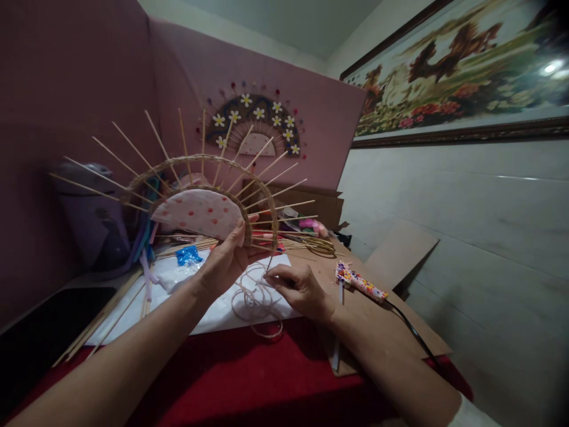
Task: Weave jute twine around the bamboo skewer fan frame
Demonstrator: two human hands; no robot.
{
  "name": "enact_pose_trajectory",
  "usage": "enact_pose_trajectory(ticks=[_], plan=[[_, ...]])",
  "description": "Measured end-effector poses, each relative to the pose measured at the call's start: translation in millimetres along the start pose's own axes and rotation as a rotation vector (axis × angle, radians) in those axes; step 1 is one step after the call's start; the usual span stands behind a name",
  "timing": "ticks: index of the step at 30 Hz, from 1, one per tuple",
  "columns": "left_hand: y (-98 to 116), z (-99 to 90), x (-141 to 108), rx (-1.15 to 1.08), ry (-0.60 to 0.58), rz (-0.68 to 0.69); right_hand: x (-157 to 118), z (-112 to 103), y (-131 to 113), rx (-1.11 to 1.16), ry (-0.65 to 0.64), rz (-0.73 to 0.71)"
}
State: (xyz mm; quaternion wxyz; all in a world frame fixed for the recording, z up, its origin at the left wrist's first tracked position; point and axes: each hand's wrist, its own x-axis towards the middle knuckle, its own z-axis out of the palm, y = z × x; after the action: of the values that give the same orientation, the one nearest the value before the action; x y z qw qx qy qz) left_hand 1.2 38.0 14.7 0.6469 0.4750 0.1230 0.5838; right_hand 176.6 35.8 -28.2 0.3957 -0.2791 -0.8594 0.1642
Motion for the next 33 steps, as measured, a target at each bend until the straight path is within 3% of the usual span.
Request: enact_pose_trajectory(ticks=[11, 15, 23, 27, 33], plan=[[0.3, -3.0, 2.3, 0.022, 0.016, -0.004, -2.0, -3.9, -5.4, -0.084, 0.043, -0.107], [0.3, -5.7, 3.1, 0.023, 0.019, 0.006, -2.8, -6.4, -8.8, -0.062, 0.179, -0.128], [2.9, -3.9, 4.8, 0.029, 0.071, -0.009, 3.1, -17.7, -5.1, -0.161, 0.577, 0.006], [4.5, -3.4, 5.2, 0.030, 0.077, -0.001, 7.5, -25.3, 1.5, -0.264, 0.640, 0.099], [7.9, -4.5, 6.2, 0.033, 0.093, -0.003, 10.8, -34.6, 9.4, -0.246, 0.700, 0.090]])
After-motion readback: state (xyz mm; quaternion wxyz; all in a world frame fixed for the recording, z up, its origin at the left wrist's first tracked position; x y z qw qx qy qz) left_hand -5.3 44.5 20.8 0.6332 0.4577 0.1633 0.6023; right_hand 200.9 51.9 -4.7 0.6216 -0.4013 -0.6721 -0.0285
